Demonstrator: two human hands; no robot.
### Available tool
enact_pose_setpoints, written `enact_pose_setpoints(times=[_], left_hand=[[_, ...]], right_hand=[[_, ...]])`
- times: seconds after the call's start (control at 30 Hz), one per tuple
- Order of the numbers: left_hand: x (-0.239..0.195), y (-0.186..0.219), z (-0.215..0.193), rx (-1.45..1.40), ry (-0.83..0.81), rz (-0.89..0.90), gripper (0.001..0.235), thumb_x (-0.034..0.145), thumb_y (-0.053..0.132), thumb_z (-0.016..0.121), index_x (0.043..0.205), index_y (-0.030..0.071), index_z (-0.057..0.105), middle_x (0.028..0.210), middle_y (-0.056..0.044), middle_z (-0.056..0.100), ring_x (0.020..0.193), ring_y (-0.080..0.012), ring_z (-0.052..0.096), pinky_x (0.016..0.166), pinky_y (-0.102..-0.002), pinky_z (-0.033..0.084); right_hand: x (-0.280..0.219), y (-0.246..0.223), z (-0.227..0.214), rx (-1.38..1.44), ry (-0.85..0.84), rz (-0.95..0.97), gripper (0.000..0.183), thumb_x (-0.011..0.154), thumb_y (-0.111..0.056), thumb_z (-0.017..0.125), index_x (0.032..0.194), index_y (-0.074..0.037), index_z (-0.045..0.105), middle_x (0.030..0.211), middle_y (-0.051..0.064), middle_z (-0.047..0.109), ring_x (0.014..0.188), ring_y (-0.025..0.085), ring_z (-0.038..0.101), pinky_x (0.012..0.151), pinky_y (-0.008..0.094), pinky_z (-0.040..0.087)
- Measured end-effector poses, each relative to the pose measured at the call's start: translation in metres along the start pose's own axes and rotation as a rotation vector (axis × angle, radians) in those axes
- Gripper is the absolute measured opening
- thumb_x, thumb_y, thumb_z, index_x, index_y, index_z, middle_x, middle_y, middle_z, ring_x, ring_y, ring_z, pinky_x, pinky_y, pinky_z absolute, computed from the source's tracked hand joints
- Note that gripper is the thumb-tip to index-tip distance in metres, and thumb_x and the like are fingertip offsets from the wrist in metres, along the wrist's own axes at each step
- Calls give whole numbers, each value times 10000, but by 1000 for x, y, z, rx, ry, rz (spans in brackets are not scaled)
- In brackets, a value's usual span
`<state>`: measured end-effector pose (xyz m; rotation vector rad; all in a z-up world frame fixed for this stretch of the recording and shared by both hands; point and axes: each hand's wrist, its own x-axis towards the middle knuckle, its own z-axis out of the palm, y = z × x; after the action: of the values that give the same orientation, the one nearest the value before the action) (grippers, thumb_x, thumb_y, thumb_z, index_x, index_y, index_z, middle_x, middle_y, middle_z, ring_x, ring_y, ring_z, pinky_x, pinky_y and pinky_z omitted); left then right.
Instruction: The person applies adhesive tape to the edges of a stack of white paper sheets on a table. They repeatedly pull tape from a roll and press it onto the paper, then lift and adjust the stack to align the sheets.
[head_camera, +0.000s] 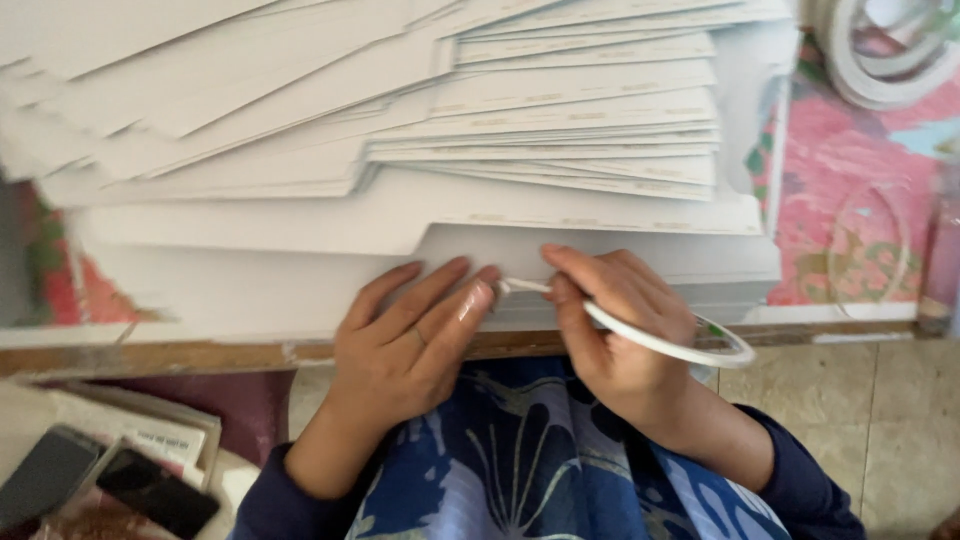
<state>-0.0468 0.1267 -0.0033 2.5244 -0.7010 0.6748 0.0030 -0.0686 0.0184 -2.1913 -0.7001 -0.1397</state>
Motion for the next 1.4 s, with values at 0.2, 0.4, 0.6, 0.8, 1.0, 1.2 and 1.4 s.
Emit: enact_pose_setpoints(times=[0.2, 0.4, 0.6, 0.8, 1.0, 1.2, 1.4], left_hand=[[3, 4, 10, 125, 23, -28, 220, 985, 113, 467, 1174, 74, 572, 1096, -11, 720, 1032, -196, 673, 878, -375, 489], [10, 7, 7, 77, 43, -41, 199, 961, 20, 474, 1123, 16, 588, 1055, -77, 723, 999, -229, 672, 847, -399, 513], [54, 38, 37, -345, -78, 49, 351, 970, -54, 496, 1318, -22, 472, 1157, -234, 650, 1068, -387, 654, 989, -510, 516], [88, 79, 88, -291, 12, 144, 392, 1063, 66, 397, 1444, 5, 334, 1191, -195, 654, 1142, -298, 639, 1094, -406, 508], [74, 38, -13, 444, -46, 11, 449, 1047, 416, 742, 1373, 254, 479, 1306, -76, 554, 1144, -220, 619, 963, -378, 562], [34, -12, -10, 462, -123, -194, 495, 954, -80, 583, 1398, 114, 481, 1324, -154, 601, 1231, -350, 563, 1052, -541, 443], [48, -51, -3, 526, 11, -251, 465, 984, -192, 494, 1397, 2, 587, 1207, -261, 724, 1200, -484, 626, 1098, -592, 277]], right_hand=[[-29, 27, -46, -319, 179, 71, 219, 990, -89, 515, 1057, 70, 650, 1058, 200, 682, 956, 330, 663, 884, 409, 499], [-54, 81, -65, -520, 362, 90, 122, 1039, -11, 673, 1063, 109, 676, 991, 223, 656, 913, 380, 592, 853, 452, 478], [-51, 83, -67, -440, 352, 65, 93, 971, 27, 706, 1017, 99, 669, 937, 228, 645, 828, 321, 600, 762, 405, 509], [-34, 64, -81, -386, 219, 77, 21, 973, 46, 690, 992, 50, 698, 907, 178, 675, 804, 287, 617, 785, 372, 500], [-35, 71, -85, -333, 603, -7, 253, 1087, -81, 574, 1083, 172, 593, 985, 265, 548, 951, 370, 528, 834, 432, 436], [-33, 73, -56, -284, 455, 135, 83, 938, 115, 567, 995, 62, 595, 973, 192, 445, 898, 297, 466, 790, 383, 404], [-28, 58, -69, -113, 280, 175, 360, 1065, -194, 344, 1158, 71, 569, 970, 168, 630, 951, 292, 608, 889, 391, 466]])
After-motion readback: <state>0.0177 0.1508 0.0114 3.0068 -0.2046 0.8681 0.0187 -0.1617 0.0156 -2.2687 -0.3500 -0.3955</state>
